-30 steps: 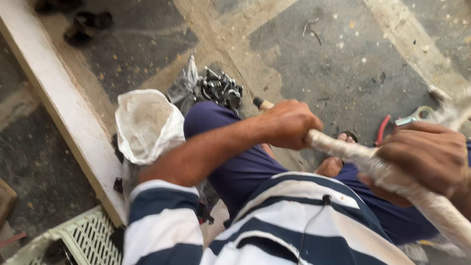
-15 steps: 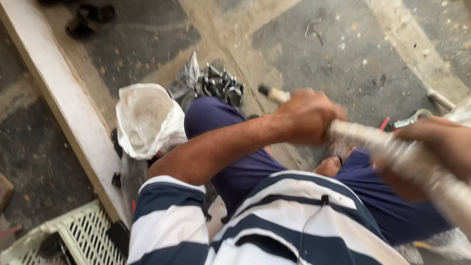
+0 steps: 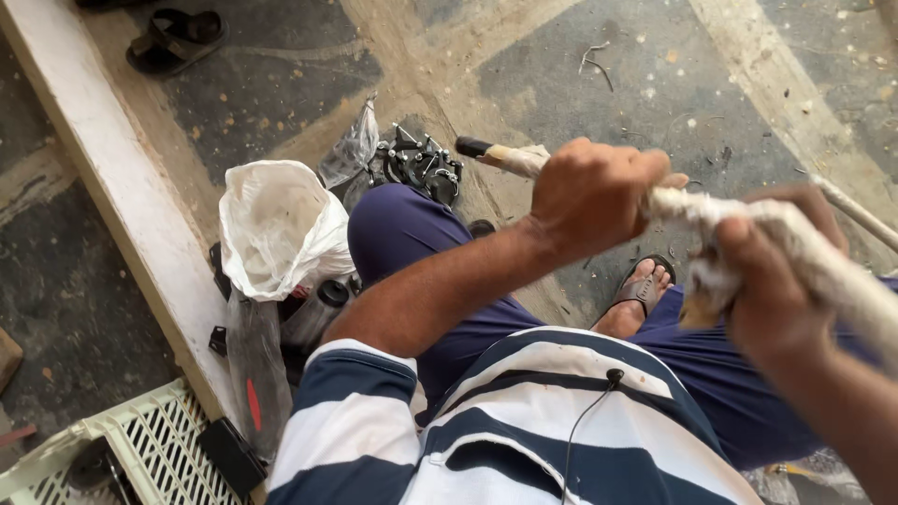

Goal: The person unwraps a bicycle seat post and a handlebar stem from plastic packaging. They then insert the seat post into the wrapped handlebar stem and adjust the components together.

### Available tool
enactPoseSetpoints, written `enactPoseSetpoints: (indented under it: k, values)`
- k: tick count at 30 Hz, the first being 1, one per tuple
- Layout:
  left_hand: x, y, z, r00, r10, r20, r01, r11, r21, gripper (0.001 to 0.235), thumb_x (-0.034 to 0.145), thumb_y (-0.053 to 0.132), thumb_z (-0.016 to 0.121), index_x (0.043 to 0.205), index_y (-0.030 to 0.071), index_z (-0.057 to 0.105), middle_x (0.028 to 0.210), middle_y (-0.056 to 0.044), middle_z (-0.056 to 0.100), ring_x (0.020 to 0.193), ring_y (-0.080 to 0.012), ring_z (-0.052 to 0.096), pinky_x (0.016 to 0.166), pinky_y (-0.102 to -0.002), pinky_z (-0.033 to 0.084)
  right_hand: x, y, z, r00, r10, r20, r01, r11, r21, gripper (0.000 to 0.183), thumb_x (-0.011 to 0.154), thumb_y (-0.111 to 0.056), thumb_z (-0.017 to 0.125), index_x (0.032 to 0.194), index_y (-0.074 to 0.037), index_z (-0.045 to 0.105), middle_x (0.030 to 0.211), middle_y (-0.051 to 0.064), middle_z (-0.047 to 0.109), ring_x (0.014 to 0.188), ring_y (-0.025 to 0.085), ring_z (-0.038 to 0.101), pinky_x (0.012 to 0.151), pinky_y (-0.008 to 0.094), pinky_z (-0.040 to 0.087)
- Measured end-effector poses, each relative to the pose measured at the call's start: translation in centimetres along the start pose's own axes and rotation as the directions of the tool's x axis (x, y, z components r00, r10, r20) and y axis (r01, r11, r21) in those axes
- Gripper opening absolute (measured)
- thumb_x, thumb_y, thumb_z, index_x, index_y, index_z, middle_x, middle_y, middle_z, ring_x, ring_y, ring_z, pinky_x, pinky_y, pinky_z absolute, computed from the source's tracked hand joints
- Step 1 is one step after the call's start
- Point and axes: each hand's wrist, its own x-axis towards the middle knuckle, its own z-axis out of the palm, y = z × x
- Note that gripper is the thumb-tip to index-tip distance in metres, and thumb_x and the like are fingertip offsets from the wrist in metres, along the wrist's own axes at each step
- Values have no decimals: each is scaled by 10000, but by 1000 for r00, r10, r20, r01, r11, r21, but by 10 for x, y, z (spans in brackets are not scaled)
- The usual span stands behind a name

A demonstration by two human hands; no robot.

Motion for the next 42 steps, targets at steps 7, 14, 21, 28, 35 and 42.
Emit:
enactPoseSetpoints:
  k: [7, 14, 21, 28, 35, 42]
  values:
    - [-29, -36, -56, 911, 127, -393, -126, 992, 30, 730, 848, 616, 723, 1359, 139, 511, 1242, -131, 617, 1151, -313, 623, 1043, -534, 441, 32, 73, -57, 989, 36, 145, -113, 815, 569, 324, 1092, -310, 647, 1045, 5, 594, 816, 189, 679, 610, 207, 648, 565, 303, 541]
    - [-49, -77, -53, 993, 34, -112, -46, 993, -105, 324, 1030, 354, 673, 1304, 181, 683, 1293, -41, 731, 1267, -248, 643, 1177, -423, 403, 43, 139, -63, 988, 125, 89, -153, 742, 653, 304, 1073, -309, 629, 983, -19, 608, 763, 186, 613, 552, 239, 581, 599, 382, 535]
    - [-23, -76, 3, 781, 233, -580, -3, 930, 369, 242, 915, 203, 733, 1153, 239, 712, 1025, 3, 727, 989, -217, 606, 934, -431, 440, 39, 134, -36, 917, 395, -57, -223, 626, 748, 384, 1047, -419, 652, 937, -51, 639, 768, 111, 608, 605, 233, 546, 787, 472, 536]
    - [-20, -49, 74, 754, -652, -79, -193, -105, -976, 184, 1089, 149, 683, 1196, 2, 653, 1069, -163, 673, 981, -224, 669, 878, -330, 601, 46, 139, -46, 911, 411, 35, -254, 493, 832, 471, 1080, -459, 627, 899, -25, 654, 689, 71, 547, 609, 213, 521, 853, 471, 496]
    - [-14, -33, 33, 893, -449, 42, -199, -476, -856, 387, 1067, 154, 634, 1431, 46, 561, 1346, -194, 656, 1108, -265, 685, 940, -355, 608, 43, 146, -47, 900, 432, 54, -292, 506, 812, 449, 1023, -471, 645, 882, -45, 655, 722, 72, 563, 588, 198, 515, 833, 457, 484]
    - [-20, -40, 49, 902, -431, 2, -226, -477, -850, 208, 1062, 99, 624, 1265, 67, 659, 1341, -104, 677, 1290, -274, 680, 1058, -392, 581, 42, 147, -54, 912, 393, 117, -314, 488, 814, 435, 1041, -446, 671, 922, -29, 653, 687, 103, 597, 558, 192, 544, 750, 423, 496]
